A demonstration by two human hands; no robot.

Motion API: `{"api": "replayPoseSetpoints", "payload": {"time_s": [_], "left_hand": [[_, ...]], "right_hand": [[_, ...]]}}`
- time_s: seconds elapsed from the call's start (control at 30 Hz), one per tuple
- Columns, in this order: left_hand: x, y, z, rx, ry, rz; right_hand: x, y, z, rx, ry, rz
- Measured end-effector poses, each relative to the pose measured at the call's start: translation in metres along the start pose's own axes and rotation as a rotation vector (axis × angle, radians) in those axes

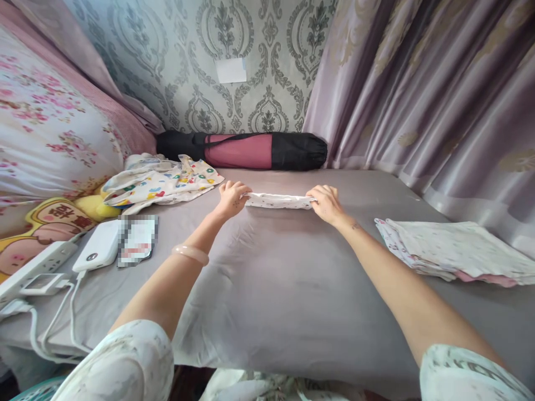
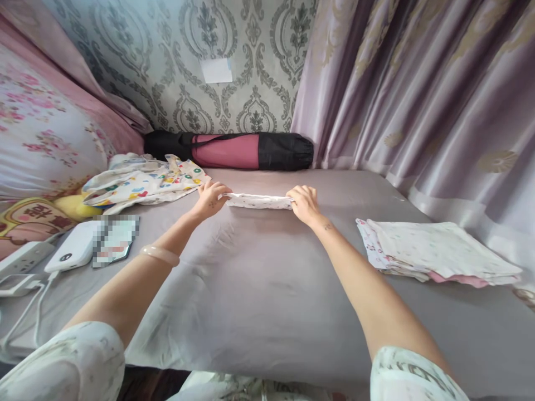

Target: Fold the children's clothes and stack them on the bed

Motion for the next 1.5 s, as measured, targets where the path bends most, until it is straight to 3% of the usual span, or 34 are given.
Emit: {"api": "replayPoseSetpoints", "payload": {"time_s": [0.3, 0.53, 0.87, 1.03, 1.2, 1.37, 1.5], "left_hand": [[-0.056, -0.014, -0.01, 0.017, 0.058, -0.192], [-0.07, -0.014, -0.021, 0.051, 0.149, -0.237], [-0.077, -0.017, -0.018, 0.061, 0.237, -0.235], [-0.072, -0.019, -0.015, 0.042, 0.267, -0.19], [-0.048, -0.039, -0.017, 0.067, 0.229, -0.039], [-0.021, -0.072, -0.043, 0.062, 0.217, 0.009], [-0.016, -0.082, -0.068, 0.112, 0.245, 0.029]], "right_hand": [[-0.048, 0.011, -0.008, -0.052, 0.025, 0.169], [-0.065, 0.015, -0.018, -0.077, 0.086, 0.2], [-0.077, 0.012, -0.022, -0.059, 0.126, 0.218], [-0.074, 0.014, -0.018, -0.048, 0.188, 0.165], [-0.048, 0.039, -0.016, -0.06, 0.216, -0.018], [-0.017, 0.083, -0.039, 0.011, 0.192, -0.019], [-0.01, 0.097, -0.063, 0.014, 0.284, -0.053]]}}
Point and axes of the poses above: each hand's wrist, its own x-axis towards the middle knuckle, its own z-axis out of the back of the hand, y = z × x, the point moved 3 cm from there along x, towards the middle knuckle, and after that the axes turned 6 degrees about -z, right-handed, at the moved point
